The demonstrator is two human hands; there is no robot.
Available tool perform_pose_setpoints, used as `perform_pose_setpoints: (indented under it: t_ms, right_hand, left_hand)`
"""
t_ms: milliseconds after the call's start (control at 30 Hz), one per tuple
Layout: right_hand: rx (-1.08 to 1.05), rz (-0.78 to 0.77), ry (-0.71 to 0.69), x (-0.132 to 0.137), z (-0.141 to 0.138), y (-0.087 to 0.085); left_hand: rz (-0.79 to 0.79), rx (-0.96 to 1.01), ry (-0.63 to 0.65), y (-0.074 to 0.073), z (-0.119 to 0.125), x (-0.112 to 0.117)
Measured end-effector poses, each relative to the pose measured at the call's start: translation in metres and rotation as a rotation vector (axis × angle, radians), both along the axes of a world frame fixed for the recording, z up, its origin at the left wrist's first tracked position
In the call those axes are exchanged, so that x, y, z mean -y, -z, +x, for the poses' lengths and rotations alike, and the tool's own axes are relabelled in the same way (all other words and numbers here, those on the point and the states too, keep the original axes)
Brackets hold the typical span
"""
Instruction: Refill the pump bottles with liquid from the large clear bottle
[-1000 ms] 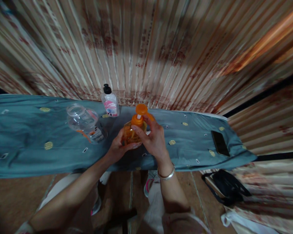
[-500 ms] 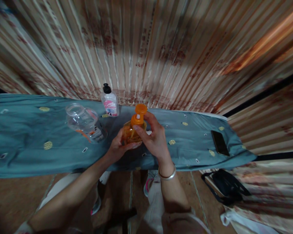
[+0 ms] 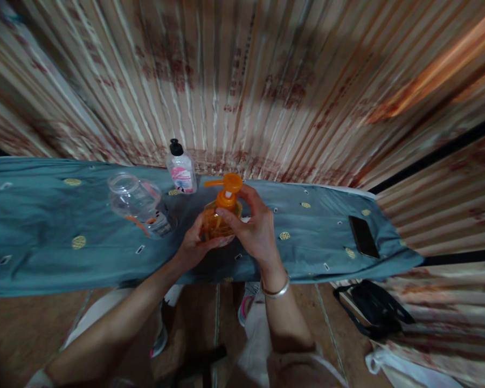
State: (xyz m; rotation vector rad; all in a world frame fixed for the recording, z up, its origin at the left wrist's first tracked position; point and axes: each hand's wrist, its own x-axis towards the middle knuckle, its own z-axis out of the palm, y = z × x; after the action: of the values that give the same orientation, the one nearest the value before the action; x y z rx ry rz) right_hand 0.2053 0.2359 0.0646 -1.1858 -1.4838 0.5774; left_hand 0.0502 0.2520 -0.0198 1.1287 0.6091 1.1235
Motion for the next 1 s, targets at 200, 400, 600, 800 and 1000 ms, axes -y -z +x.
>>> perform_pose_setpoints:
  t_ms: [200,400,600,800,1000]
  right_hand:
    - [-0.026,0.015,-0.062,0.002,0.000,-0.006]
    - [-0.075,0.026,-0.019,0.002,-0.003,-0.003]
    - [-0.102,0.030,-0.046,0.003,-0.003,-0.006]
    - [-0.194,0.004,-0.133,0.000,-0.002,-0.002]
    - [-0.106,0.060,-0.044,-0.002,-0.003,0.000]
  left_hand:
    - [-0.006,-0.016,-0.008,-0.002,0.000,0.000]
    - [-0.007,-0.014,-0.005,-0.001,0.000,0.000]
    - [-0.003,-0.034,-0.014,0.000,-0.001,0.000]
    - [-0.019,0.005,-0.011,0.001,0.001,0.000]
    - [0.008,-0.017,-0.009,0.003,0.000,-0.001]
